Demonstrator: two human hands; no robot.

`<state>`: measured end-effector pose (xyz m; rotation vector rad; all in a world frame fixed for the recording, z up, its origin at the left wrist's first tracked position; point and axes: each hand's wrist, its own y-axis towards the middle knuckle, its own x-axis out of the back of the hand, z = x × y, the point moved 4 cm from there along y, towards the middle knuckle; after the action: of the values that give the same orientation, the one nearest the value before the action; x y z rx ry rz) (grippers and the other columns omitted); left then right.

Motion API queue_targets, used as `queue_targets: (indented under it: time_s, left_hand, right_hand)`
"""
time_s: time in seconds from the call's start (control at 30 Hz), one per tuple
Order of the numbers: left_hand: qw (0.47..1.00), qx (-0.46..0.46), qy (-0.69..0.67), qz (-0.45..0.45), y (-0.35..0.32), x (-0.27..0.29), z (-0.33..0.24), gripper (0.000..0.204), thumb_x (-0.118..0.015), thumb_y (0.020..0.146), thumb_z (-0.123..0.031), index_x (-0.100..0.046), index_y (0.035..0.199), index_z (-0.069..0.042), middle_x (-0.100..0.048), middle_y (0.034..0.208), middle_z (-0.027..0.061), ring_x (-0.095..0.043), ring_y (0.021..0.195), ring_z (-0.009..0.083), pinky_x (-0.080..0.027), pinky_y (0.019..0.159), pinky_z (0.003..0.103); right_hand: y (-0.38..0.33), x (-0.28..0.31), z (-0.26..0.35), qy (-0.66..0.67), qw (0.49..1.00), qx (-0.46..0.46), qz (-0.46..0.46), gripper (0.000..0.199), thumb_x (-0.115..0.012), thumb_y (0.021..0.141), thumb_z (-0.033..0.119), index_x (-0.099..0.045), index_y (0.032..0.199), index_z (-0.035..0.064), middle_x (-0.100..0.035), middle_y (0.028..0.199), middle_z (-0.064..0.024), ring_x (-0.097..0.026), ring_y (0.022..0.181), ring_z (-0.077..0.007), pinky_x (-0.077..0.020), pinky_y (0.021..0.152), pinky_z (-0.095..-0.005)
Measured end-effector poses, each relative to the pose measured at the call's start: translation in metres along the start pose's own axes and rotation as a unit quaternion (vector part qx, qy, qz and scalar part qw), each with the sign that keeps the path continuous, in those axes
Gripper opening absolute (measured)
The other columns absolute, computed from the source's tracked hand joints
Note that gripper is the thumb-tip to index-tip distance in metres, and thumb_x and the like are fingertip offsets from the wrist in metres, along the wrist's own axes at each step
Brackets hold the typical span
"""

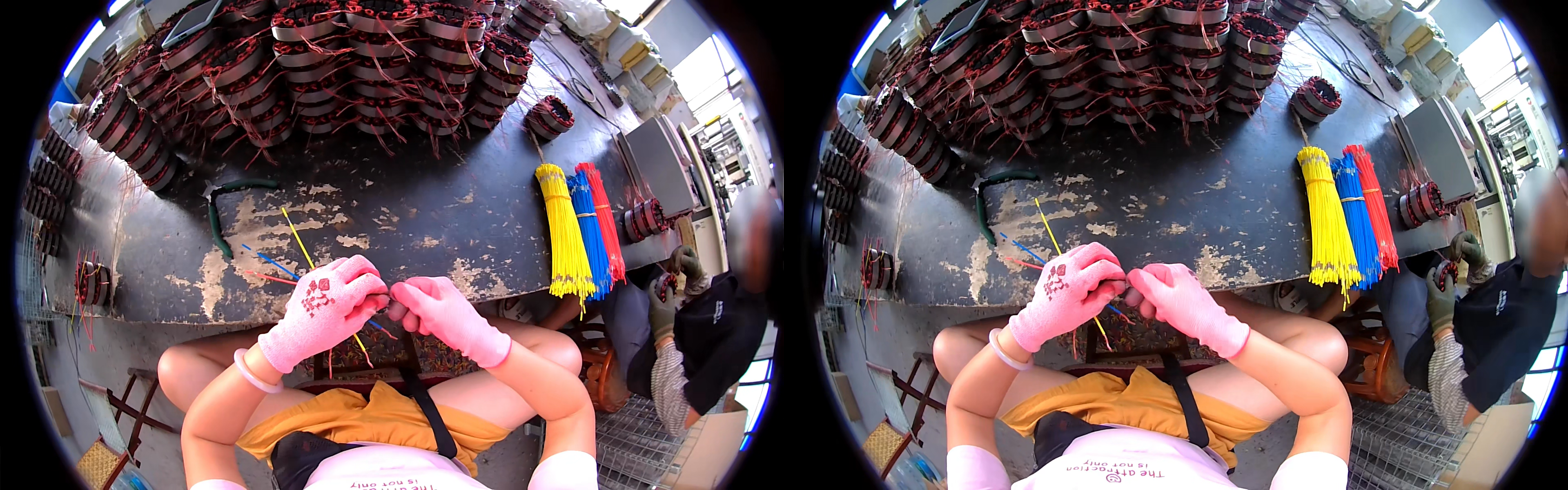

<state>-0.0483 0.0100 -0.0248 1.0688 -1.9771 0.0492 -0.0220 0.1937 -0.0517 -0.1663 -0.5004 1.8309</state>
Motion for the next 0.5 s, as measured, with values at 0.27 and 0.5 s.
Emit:
queue_targets:
  time_s: [0.27, 0.5]
  left_hand:
    - [1.0, 0.003, 0.0, -0.007, 0.001, -0.001, 0.0, 0.017, -0.075, 0.078, -0.003, -0.068, 0.093, -0.008, -0.064, 0.097, 0.0077, -0.066, 0.086, 0.0299, -0.055, 0.072, 0.04]
    - [1.0, 0.001, 0.004, -0.008, -0.001, -0.001, 0.0, 0.014, -0.075, 0.082, -0.008, -0.066, 0.093, -0.009, -0.062, 0.095, 0.0061, -0.064, 0.086, 0.0293, -0.054, 0.071, 0.041]
  right_hand:
    - [-0.017, -0.009, 0.015, -0.428, 0.78, 0.394, -0.229, 0.017, -0.076, 0.09, 0.026, -0.069, 0.091, 0.0103, -0.063, 0.075, -0.0043, -0.063, 0.063, -0.0234, -0.0503, 0.06, -0.0375]
    - [-0.014, -0.003, 0.003, 0.005, 0.994, -0.08, 0.076, 0.017, -0.069, 0.095, 0.02, -0.068, 0.105, 0.007, -0.069, 0.091, -0.0066, -0.062, 0.075, -0.0131, -0.0503, 0.067, -0.0289]
